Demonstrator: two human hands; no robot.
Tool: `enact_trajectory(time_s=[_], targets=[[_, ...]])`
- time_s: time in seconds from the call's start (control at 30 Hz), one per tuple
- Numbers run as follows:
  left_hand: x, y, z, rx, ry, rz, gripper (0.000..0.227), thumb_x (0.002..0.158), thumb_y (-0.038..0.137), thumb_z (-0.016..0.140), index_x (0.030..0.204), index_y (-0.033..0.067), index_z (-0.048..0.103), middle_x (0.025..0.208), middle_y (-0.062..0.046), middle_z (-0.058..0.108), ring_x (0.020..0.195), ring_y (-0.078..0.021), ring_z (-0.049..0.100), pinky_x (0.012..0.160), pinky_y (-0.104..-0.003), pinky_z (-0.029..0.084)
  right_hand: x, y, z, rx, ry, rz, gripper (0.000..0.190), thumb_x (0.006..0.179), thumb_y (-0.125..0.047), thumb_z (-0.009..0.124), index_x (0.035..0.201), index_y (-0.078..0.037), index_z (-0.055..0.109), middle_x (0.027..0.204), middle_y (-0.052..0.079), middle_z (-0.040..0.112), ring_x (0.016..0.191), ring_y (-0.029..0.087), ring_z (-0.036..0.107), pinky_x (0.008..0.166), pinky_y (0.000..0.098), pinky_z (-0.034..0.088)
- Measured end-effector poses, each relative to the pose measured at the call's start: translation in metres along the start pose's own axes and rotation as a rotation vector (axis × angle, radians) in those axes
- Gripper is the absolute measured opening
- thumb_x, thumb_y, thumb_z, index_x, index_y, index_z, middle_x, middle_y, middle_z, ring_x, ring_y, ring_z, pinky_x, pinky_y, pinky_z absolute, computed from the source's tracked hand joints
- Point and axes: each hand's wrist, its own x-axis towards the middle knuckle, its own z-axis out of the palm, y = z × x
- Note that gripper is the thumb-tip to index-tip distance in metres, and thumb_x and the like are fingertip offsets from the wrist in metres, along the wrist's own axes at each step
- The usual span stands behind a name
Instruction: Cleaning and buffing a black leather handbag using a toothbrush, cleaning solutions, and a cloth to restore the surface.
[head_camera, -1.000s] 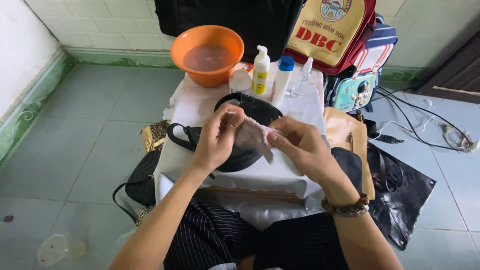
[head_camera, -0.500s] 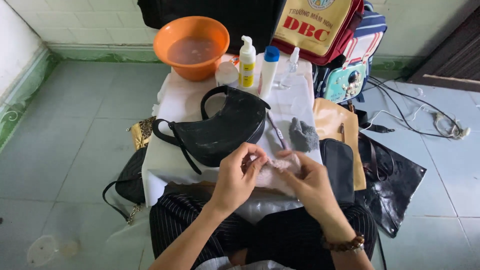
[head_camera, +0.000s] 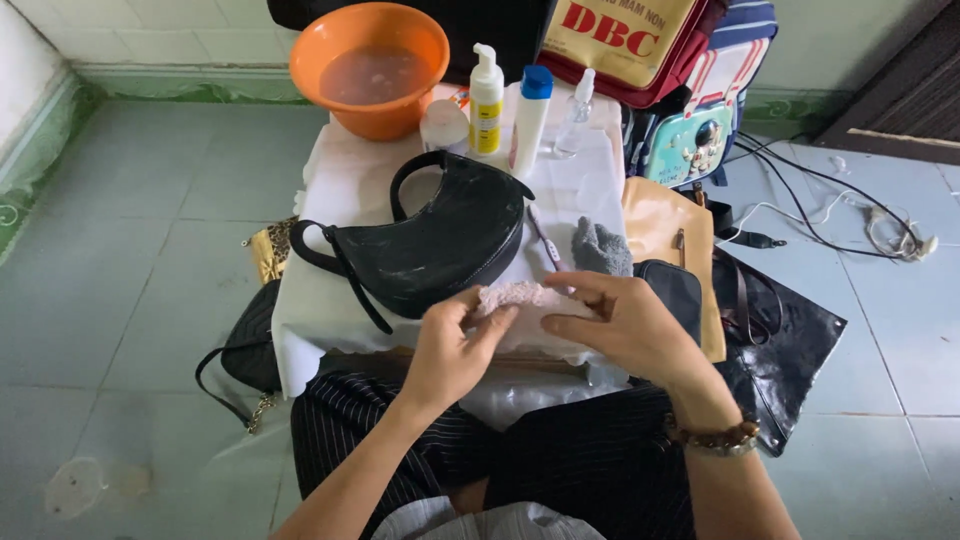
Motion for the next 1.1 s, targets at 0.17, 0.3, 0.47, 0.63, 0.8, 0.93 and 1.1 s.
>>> enact_trajectory(time_s=[0.17,0.3,0.47,0.63,0.8,0.93,1.1], targets=[[0.007,0.003,-0.009,-0.017,0.045,-0.019,0.031,0.096,0.029,0.070,0.085,-0.0007,0.072,0.059,-0.014,0.063,0.067,-0.0109,0.056,0.055,-0.031,0.049,0.014,0.026,0.012,0.445,-0.067,0.004,0.051,0.077,-0.003,0.077,0.127,0.004,0.068,0.097,0.021,0.074,0.080,0.025,0.069,0.072,0.0400,0.061],[0.022,-0.011,-0.017,-0.047,-0.034,-0.164,0.034,0.097,0.033,0.068,0.107,0.0006,0.072,0.077,-0.020,0.073,0.076,-0.0138,0.063,0.064,-0.032,0.053,0.023,0.054,0.026,0.941,-0.057,0.027,0.068,0.086,0.013,0.059,0.150,-0.004,0.043,0.114,0.022,0.069,0.086,0.024,0.073,0.073,0.0362,0.062],[0.032,-0.004,-0.038,-0.173,-0.240,-0.307,0.050,0.091,0.018,0.073,0.136,-0.0004,0.059,0.098,-0.022,0.078,0.086,-0.0189,0.068,0.078,-0.034,0.057,0.020,0.031,0.018,0.893,0.062,0.119,0.067,0.091,0.011,0.057,0.154,-0.004,0.038,0.114,0.022,0.062,0.087,0.022,0.073,0.073,0.0319,0.062],[0.040,0.004,-0.052,-0.315,-0.205,-0.391,0.024,0.094,0.011,0.070,0.117,0.0020,0.070,0.091,-0.015,0.077,0.079,-0.0174,0.072,0.066,-0.032,0.063,0.016,0.007,0.018,0.803,0.051,0.061,0.073,0.084,0.019,0.056,0.152,-0.005,0.045,0.102,0.014,0.057,0.089,0.024,0.071,0.078,0.0358,0.063],[0.032,0.035,-0.077,-0.344,-0.373,0.041,0.041,0.091,-0.015,0.047,0.069,0.0068,0.073,0.113,-0.021,0.081,0.108,-0.0232,0.069,0.087,-0.039,0.057,0.007,0.007,0.018,0.574,0.242,-0.432,0.060,0.077,0.019,0.070,0.134,0.005,0.059,0.075,0.014,0.065,0.075,0.024,0.071,0.072,0.0376,0.065],[0.036,0.025,-0.085,-0.175,-0.441,0.101,0.040,0.088,-0.018,0.048,0.069,0.0044,0.076,0.119,-0.024,0.078,0.114,-0.0341,0.072,0.093,-0.044,0.057,0.015,0.002,0.025,0.448,0.247,-0.460,0.059,0.077,0.022,0.068,0.133,0.005,0.062,0.077,0.017,0.066,0.071,0.021,0.069,0.070,0.0356,0.064],[0.028,0.030,-0.086,-0.148,-0.456,0.058,0.027,0.076,-0.008,0.060,0.088,0.0046,0.080,0.128,-0.025,0.074,0.109,-0.0283,0.070,0.085,-0.038,0.061,0.018,-0.013,0.031,0.677,0.144,0.056,0.031,0.094,0.008,0.043,0.109,0.006,0.070,0.085,0.014,0.064,0.065,0.013,0.054,0.045,0.0179,0.036]])
